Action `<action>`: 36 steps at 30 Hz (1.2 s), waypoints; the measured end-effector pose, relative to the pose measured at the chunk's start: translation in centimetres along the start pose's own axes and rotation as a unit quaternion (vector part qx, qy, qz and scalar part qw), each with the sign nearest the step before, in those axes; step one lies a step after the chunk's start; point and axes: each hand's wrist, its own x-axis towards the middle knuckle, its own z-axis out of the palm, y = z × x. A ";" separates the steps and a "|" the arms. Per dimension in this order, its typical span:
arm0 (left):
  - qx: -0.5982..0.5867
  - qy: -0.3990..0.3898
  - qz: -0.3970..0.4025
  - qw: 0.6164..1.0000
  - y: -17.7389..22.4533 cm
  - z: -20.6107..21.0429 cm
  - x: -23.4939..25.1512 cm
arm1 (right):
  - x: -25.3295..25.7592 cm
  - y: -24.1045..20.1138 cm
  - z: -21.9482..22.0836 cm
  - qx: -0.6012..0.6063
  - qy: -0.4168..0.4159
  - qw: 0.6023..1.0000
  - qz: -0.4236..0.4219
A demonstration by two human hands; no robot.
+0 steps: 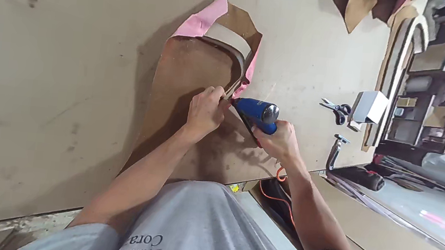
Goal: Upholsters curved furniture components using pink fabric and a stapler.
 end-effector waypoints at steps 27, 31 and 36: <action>-0.069 -0.005 0.185 0.980 8.0 -9.7 -7.0 | 0.4 -1.1 1.2 0.247 0.327 0.847 -0.339; -0.300 -0.011 0.090 0.950 9.3 -7.5 -8.1 | 1.5 -5.0 1.3 0.239 0.414 0.781 -0.401; -0.410 0.018 -0.067 0.910 6.6 -2.7 -8.3 | -1.6 -5.4 7.0 0.167 0.304 0.817 -0.460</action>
